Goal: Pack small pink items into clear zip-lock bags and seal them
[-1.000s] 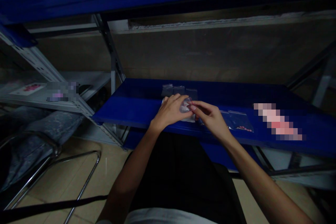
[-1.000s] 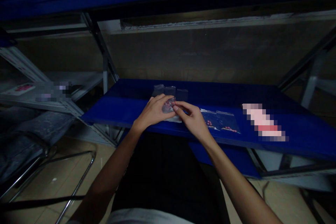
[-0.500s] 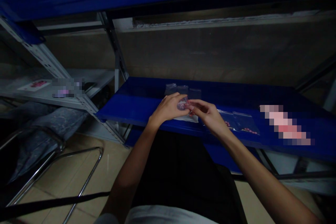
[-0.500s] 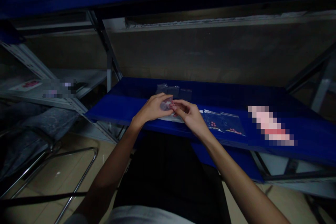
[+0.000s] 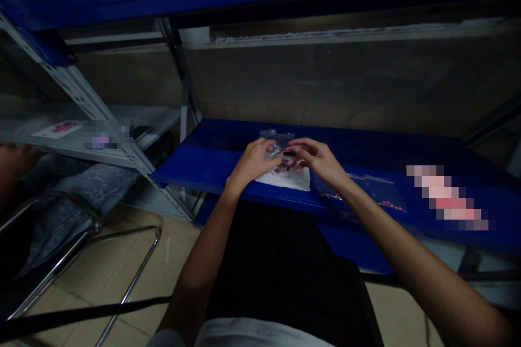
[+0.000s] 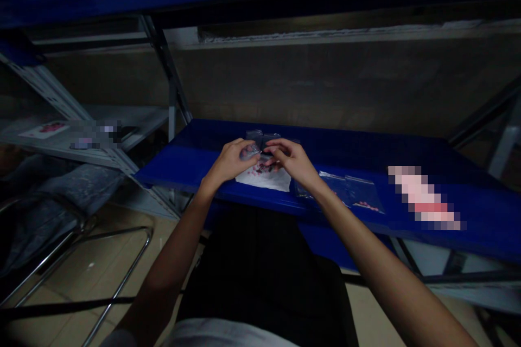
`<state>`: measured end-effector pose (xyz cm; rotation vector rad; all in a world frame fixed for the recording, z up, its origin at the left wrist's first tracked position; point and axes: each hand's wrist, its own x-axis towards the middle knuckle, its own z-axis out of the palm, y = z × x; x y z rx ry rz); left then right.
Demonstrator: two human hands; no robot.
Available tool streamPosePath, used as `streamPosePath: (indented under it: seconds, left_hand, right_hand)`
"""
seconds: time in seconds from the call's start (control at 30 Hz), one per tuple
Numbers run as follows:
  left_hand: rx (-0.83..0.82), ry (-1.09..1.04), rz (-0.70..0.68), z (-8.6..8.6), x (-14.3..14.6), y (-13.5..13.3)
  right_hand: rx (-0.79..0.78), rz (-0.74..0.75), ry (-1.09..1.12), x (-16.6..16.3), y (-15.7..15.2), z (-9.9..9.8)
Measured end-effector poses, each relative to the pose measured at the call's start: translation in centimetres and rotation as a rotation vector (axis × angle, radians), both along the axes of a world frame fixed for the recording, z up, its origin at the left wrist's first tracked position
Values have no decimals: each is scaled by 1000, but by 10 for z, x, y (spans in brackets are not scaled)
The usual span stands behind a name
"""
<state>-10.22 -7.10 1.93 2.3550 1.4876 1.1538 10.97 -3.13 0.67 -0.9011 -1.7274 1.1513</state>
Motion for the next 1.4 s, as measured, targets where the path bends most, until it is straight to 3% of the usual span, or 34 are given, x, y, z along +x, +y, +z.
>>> streamPosePath:
  seconds: [0.1, 0.23, 0.57, 0.7, 0.87, 1.17, 1.4]
  left_hand:
    - [-19, -18, 98, 2, -5, 1]
    - [-52, -48, 131, 3, -8, 2]
    - [-95, -12, 98, -4, -9, 5]
    - [-102, -24, 83, -7, -10, 7]
    - [-129, -95, 37, -10, -11, 9]
    - [-303, -326, -182, -16, -5, 10]
    - [-300, -327, -227, -13, -7, 7]
  right_hand:
    - [184, -115, -369, 8, 34, -13]
    - [231, -63, -660, 13, 63, -33]
    - [154, 34, -674, 12, 80, -50]
    - [164, 20, -630, 10, 78, -45]
    - [171, -142, -488, 10, 67, -28]
    - [22, 149, -150, -5, 15, 20]
    - [28, 132, -201, -14, 13, 24]
